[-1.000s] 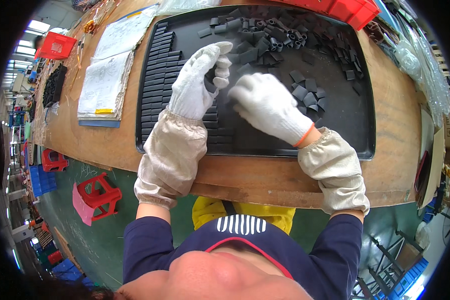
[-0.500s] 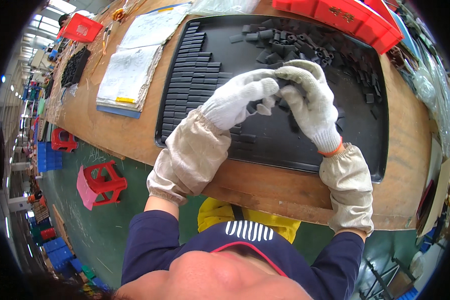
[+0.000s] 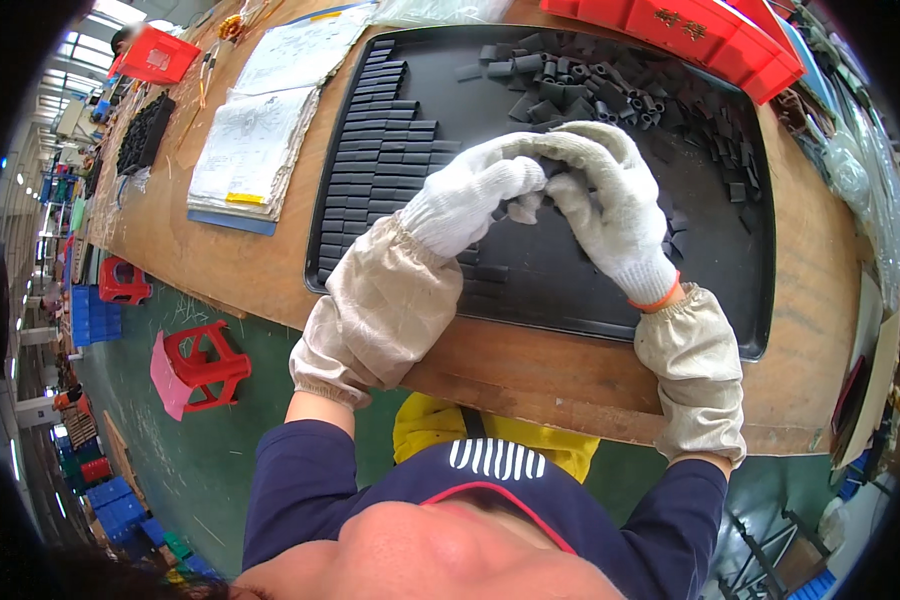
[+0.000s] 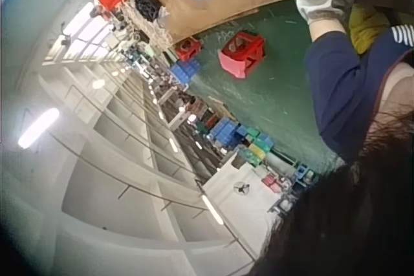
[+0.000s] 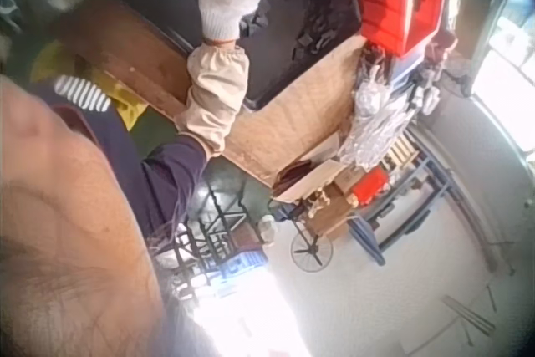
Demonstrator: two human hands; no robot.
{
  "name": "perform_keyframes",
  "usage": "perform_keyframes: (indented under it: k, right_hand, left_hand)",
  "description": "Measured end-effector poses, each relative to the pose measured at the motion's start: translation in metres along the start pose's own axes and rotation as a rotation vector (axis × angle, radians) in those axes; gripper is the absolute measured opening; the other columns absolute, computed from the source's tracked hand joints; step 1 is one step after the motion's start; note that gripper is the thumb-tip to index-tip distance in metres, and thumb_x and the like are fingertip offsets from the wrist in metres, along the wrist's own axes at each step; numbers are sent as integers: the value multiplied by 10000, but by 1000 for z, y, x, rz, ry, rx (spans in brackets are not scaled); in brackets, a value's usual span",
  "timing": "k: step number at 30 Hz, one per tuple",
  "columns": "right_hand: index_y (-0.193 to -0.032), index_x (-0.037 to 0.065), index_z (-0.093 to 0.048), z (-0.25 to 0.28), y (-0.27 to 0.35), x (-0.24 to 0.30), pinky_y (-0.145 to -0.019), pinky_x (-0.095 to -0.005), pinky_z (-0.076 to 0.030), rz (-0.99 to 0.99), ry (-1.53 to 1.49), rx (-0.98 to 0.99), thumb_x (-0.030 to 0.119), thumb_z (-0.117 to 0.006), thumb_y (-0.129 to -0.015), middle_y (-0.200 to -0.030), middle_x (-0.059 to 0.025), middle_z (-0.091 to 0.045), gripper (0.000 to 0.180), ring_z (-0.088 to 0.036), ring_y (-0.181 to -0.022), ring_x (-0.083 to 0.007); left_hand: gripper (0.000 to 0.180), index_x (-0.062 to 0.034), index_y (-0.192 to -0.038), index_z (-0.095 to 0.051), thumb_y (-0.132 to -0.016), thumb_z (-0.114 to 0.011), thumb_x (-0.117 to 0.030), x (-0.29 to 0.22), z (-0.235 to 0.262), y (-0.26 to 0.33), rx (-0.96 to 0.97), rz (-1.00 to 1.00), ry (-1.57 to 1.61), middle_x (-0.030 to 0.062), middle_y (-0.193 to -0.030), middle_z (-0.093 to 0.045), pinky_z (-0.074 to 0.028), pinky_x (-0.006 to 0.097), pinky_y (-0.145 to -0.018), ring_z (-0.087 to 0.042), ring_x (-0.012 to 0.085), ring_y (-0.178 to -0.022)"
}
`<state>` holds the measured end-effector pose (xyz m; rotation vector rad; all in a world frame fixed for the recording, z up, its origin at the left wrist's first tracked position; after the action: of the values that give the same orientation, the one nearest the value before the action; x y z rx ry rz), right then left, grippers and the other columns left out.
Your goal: The person sits at a workbench in a factory setting, wearing white gloves. They pick up small black plastic components from a tray and insert them into larger black plastic housings. The person places the assembled units into a red bin on the table. The task involves repetitive manual assembly of small parts.
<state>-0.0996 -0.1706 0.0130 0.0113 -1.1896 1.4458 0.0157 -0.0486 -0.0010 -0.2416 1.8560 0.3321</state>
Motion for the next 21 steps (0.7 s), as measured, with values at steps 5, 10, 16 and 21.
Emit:
perform_keyframes:
  k: [5,10,16,21]
  right_hand:
    - [-1162,67,-705,3,-1,-1,-905,-361,-539,-10,89,-63,6,-720,-844,-1107,-127,-678,324,-665,-1038,-299]
    - [-1065,91,-701,-8,-2,-2,-865,-391,-540,-44,72,274,101,-743,-847,-1054,-97,-691,223,-666,-977,-304]
    - [-1090,101,-687,-34,18,7,-873,-435,-514,9,171,629,232,-729,-864,-1012,-114,-677,265,-646,-991,-333]
    - [-1074,92,-694,-39,21,0,-869,-429,-518,-29,87,712,224,-712,-883,-999,-111,-686,233,-656,-984,-328]
  left_hand:
    - [438,-8,-1270,-633,-937,-654,-292,0,-1,-2,-87,-10,-79,4,-953,-633,-510,232,-720,-586,85,-812]
    - [495,42,-1316,-594,-1021,-625,-354,-13,30,-5,-345,-188,264,10,-930,-596,-420,214,-611,-499,68,-753]
    - [435,29,-1293,-629,-1051,-584,-330,-8,24,-4,-276,-141,262,18,-942,-606,-460,187,-630,-517,60,-777]
    - [420,-18,-1291,-663,-1038,-600,-349,-3,28,-5,-214,-151,275,-5,-948,-627,-467,184,-651,-537,51,-799]
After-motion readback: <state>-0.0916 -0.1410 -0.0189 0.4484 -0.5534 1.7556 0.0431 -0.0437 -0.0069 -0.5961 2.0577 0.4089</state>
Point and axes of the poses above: each hand's wrist, its own y-axis away from the middle knuckle, its own z-axis out of the back of the hand, x = y × z, the point moved 4 cm from there along -y, towards the middle knuckle
